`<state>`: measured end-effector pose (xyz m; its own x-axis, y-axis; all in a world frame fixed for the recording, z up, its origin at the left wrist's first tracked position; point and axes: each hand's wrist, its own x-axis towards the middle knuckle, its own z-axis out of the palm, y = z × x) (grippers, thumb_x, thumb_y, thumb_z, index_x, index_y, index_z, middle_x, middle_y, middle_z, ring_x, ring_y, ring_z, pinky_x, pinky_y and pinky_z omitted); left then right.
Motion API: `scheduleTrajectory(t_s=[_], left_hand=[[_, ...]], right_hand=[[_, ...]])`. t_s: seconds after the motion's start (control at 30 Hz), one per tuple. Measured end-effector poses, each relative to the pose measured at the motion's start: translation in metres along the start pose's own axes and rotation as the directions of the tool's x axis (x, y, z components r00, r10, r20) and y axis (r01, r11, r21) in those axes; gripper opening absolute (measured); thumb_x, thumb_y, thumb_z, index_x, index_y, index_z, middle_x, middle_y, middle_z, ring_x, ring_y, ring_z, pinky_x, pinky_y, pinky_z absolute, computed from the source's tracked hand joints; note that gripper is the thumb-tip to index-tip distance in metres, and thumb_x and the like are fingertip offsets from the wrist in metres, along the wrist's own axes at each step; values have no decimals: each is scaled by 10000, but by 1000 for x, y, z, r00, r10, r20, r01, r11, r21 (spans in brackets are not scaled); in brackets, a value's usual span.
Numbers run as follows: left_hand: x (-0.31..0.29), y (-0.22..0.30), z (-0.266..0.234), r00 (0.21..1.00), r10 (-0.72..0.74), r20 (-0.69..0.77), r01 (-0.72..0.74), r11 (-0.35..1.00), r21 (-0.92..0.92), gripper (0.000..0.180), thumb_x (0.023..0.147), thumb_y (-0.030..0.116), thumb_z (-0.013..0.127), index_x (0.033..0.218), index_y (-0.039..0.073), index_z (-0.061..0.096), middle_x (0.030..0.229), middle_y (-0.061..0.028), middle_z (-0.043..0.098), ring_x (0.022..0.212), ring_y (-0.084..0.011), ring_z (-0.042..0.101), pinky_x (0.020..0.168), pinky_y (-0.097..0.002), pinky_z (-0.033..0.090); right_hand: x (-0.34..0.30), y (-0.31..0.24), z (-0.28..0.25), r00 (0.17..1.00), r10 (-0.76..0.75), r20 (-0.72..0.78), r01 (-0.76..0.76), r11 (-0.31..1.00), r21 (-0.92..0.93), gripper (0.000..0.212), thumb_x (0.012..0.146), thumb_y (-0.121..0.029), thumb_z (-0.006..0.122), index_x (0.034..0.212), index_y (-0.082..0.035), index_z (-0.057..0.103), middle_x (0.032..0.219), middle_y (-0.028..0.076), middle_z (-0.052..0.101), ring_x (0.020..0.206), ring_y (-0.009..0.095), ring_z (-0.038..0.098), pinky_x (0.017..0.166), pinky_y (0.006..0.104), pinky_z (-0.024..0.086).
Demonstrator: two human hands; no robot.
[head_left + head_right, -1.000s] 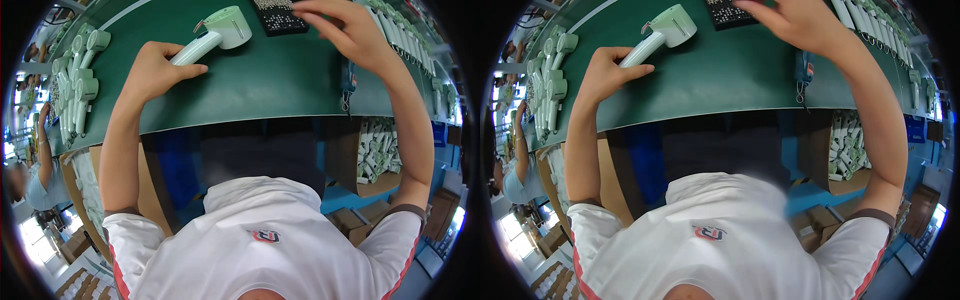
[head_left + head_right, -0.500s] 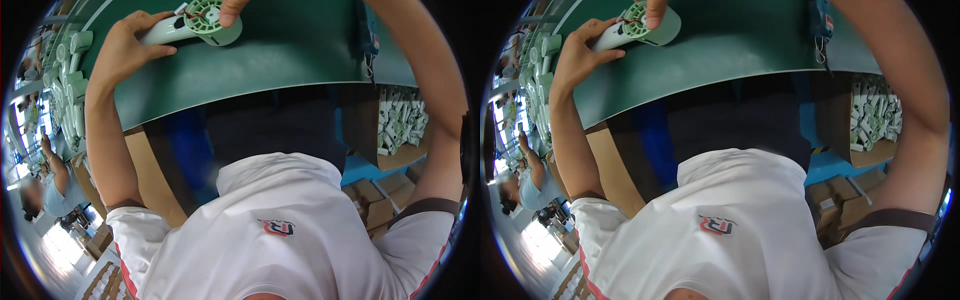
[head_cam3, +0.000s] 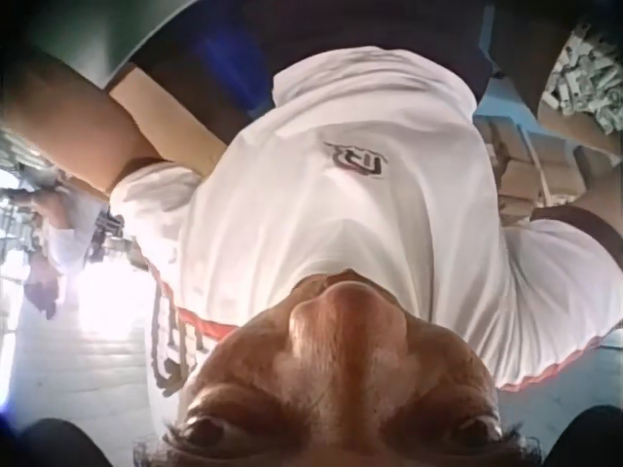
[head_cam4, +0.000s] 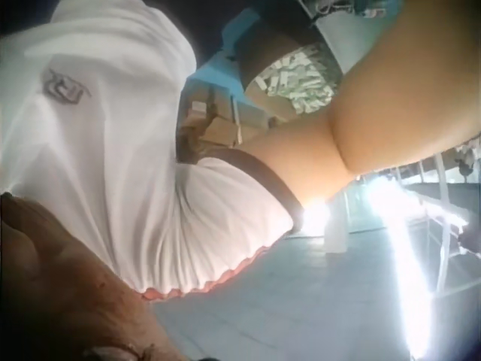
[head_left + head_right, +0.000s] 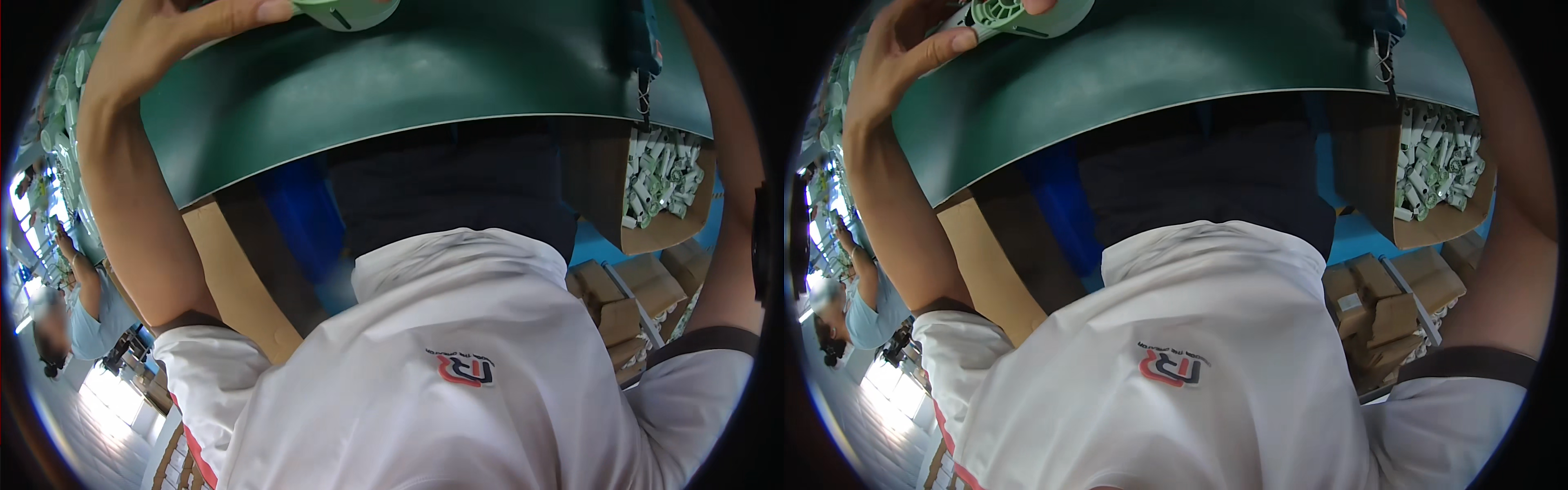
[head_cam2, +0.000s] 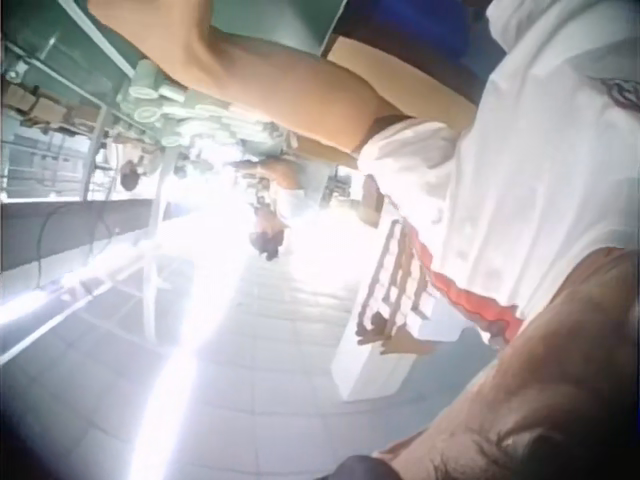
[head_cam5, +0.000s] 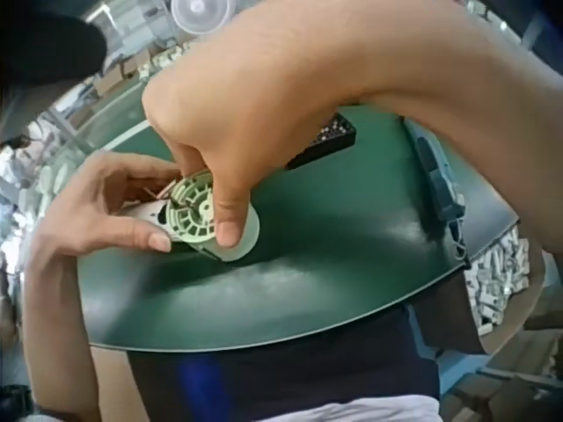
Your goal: Assembling handheld fans by attaching components and securing them with an electric screwdriver on a production line.
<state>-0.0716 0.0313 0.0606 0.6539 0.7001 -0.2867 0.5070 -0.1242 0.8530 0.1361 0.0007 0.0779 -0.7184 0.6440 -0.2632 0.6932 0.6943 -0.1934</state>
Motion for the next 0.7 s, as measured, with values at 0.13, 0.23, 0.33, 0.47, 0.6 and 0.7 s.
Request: scheduleTrajectory(t_s=[0.13, 0.23, 0.33, 0.47, 0.6, 0.7], left_hand=[[9, -2, 0, 996, 67, 67, -80, 972, 221, 462, 677, 78, 963, 1061, -43, 737, 942, -49, 736, 871, -95, 640, 788, -273, 513], [4, -1, -2, 1000, 16, -10, -10, 899, 437, 364, 663, 135, 975, 903, -23, 751, 781, -21, 685, 724, -74, 554, 648, -282, 443], [-5, -1, 9, 994, -31, -102, 71, 910, 409, 386, 670, 233, 972, 838, -26, 741, 678, -19, 647, 654, -86, 547, 616, -304, 449], [-17, 15, 29, 951, -141, -274, 256, 857, 447, 555, 649, 446, 938, 791, -49, 731, 660, -183, 674, 600, -263, 659, 631, -401, 515], [-20, 18, 44, 965, -62, -256, 166, 898, 407, 518, 742, 348, 899, 948, -96, 730, 765, -200, 726, 683, -297, 717, 665, -395, 563], [-22, -1, 46, 970, -140, -201, 222, 848, 481, 549, 726, 184, 908, 1175, -75, 726, 872, -154, 724, 758, -244, 722, 779, -323, 562]], right_hand=[[-16, 9, -12, 995, -91, -51, 94, 994, 51, 389, 796, -328, 865, 927, 26, 771, 715, 185, 696, 669, 311, 669, 642, 422, 522], [-12, 18, -26, 972, -217, -95, 233, 949, 212, 384, 787, -314, 870, 965, 13, 777, 750, 186, 711, 705, 318, 682, 668, 427, 531], [12, -32, -25, 907, 416, 70, -394, 894, -213, 410, 786, -281, 867, 1090, -25, 771, 861, 196, 742, 819, 340, 706, 741, 430, 546], [5, 1, -38, 830, -523, -192, 531, 848, -14, 437, 837, -246, 810, 1214, -42, 729, 941, 218, 748, 905, 372, 705, 789, 425, 552], [20, -55, -68, 864, 342, 368, -312, 940, -140, 404, 892, -227, 741, 1252, -45, 713, 951, 216, 750, 918, 390, 711, 769, 449, 556], [24, -55, -70, 844, 281, 457, -251, 960, -127, 459, 902, -207, 734, 1314, -19, 661, 903, 197, 746, 896, 388, 715, 769, 448, 569]])
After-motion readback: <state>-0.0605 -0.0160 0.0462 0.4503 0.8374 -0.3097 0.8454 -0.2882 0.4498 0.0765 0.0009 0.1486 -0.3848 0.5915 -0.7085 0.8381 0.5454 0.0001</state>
